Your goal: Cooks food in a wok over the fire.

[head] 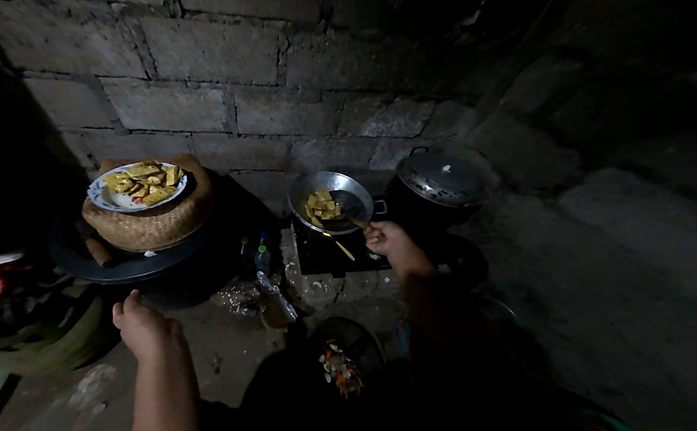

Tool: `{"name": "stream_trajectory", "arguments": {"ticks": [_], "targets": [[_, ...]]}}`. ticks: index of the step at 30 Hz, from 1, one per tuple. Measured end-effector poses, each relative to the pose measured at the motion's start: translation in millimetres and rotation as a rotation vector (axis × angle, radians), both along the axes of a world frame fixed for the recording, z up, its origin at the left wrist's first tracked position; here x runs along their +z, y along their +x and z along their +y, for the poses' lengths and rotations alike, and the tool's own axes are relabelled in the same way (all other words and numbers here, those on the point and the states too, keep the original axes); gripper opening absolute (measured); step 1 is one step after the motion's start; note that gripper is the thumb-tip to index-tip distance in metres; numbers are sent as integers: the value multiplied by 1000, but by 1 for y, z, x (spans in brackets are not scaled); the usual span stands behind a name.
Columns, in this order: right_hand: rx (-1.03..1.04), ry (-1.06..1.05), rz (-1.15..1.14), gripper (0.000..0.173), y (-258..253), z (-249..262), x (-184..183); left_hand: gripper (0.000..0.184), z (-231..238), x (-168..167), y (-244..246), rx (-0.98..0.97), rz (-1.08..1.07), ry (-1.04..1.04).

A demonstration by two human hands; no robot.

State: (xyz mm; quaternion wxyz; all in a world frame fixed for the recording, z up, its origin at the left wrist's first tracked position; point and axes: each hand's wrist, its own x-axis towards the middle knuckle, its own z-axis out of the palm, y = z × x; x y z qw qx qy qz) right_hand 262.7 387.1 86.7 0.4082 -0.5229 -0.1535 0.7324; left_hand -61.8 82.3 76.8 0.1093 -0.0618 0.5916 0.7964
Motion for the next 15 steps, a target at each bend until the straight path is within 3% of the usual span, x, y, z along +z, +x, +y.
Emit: {"name": "stream_trajectory", "arguments": {"ticks": [8,15], "targets": [[236,215,-471,17,-4,-17,8,49,2,-1,1,-30,5,-11],[484,400,-762,42,-18,-51,14,44,2,3,4,-31,1,24]]}}
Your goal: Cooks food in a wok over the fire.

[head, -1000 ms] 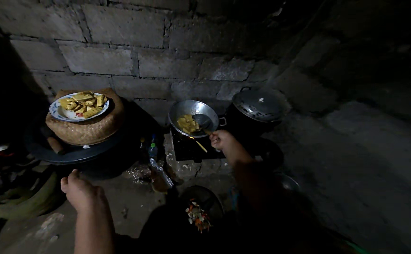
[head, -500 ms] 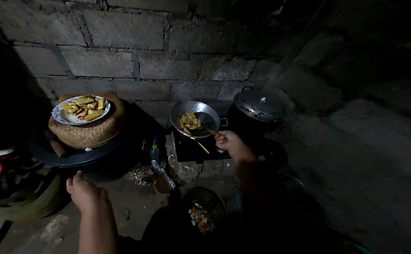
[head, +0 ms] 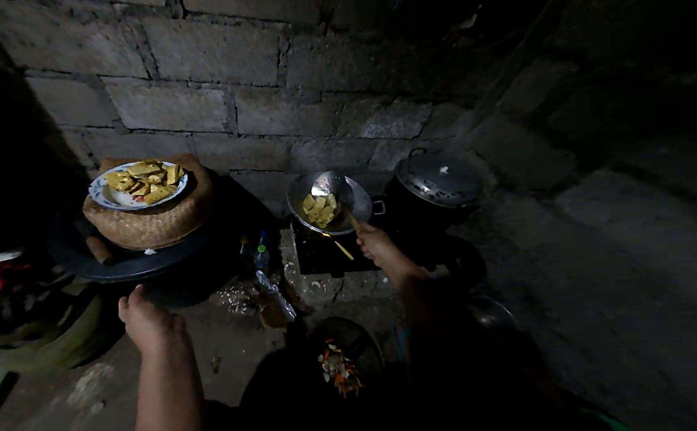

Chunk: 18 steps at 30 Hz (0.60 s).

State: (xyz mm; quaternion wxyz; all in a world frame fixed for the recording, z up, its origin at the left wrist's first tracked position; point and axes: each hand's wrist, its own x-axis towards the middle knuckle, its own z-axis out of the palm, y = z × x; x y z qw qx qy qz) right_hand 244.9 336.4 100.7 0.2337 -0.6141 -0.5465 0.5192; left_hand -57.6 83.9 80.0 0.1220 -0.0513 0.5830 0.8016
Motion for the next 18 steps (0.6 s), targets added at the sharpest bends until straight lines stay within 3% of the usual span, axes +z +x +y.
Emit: {"name": "stream_trajectory", "arguments": {"ticks": [18], "targets": [[63,172,-23,52,11,-38,7,44,0,0,-2,5,-41,21]]}}
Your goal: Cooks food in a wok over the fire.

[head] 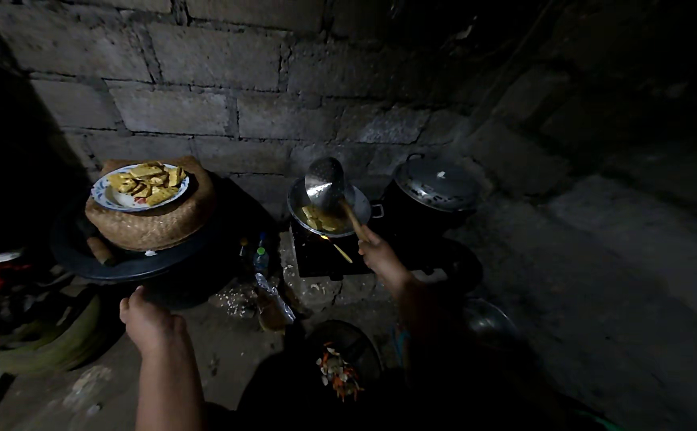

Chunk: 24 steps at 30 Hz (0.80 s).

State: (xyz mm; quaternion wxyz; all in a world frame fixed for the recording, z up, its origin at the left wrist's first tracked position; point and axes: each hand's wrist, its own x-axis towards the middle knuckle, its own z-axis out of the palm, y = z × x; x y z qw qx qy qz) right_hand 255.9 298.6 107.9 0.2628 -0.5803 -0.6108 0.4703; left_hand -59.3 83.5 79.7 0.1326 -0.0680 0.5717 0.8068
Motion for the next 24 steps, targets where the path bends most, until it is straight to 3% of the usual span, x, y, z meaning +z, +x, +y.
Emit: {"name": "stream_trajectory", "arguments": {"ticks": [6,13,18,24], "targets": [[6,-91,-41,53,5,-3,-21,48,0,0,2,-30,5,-10],[42,2,-165,53,-6,16,-53,47,3,1,6,-22,5,-7],[-19,67,-21,51,1,25,-40,46,4,0,4,-19,1,5],[-97,78,-44,55,20,29,-38,46,11,-1,5,-44,4,-5]]}}
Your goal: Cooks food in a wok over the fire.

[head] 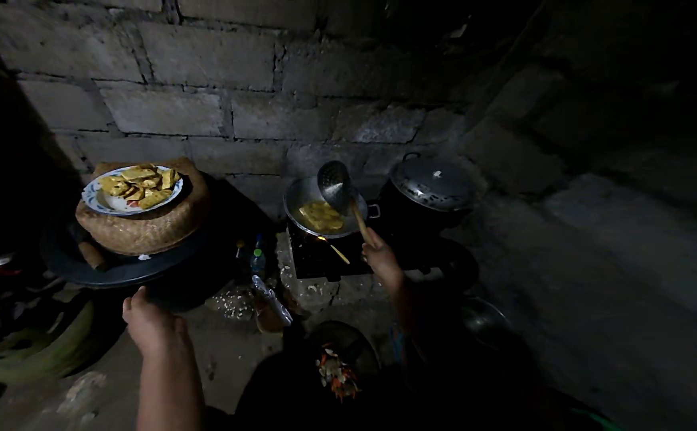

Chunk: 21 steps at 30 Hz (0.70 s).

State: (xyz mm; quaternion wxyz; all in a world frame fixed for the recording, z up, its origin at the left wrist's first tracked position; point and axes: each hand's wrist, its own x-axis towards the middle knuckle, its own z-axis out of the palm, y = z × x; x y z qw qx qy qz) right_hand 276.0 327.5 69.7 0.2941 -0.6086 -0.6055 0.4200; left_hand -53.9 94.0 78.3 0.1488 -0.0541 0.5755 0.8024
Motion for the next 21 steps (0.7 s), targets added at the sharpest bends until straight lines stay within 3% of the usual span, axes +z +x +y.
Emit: {"name": "stream_trajectory", "arguments": {"ticks": [11,16,21], "targets": [[78,-73,-95,56,-2,-4,-25,40,-2,0,3,-39,1,32],[135,-72,-137,55,0,-21,3,42,-3,2,1,-19,-24,36],[126,-11,-191,56,7,-31,18,31,0,0,2,-25,-21,80]]}}
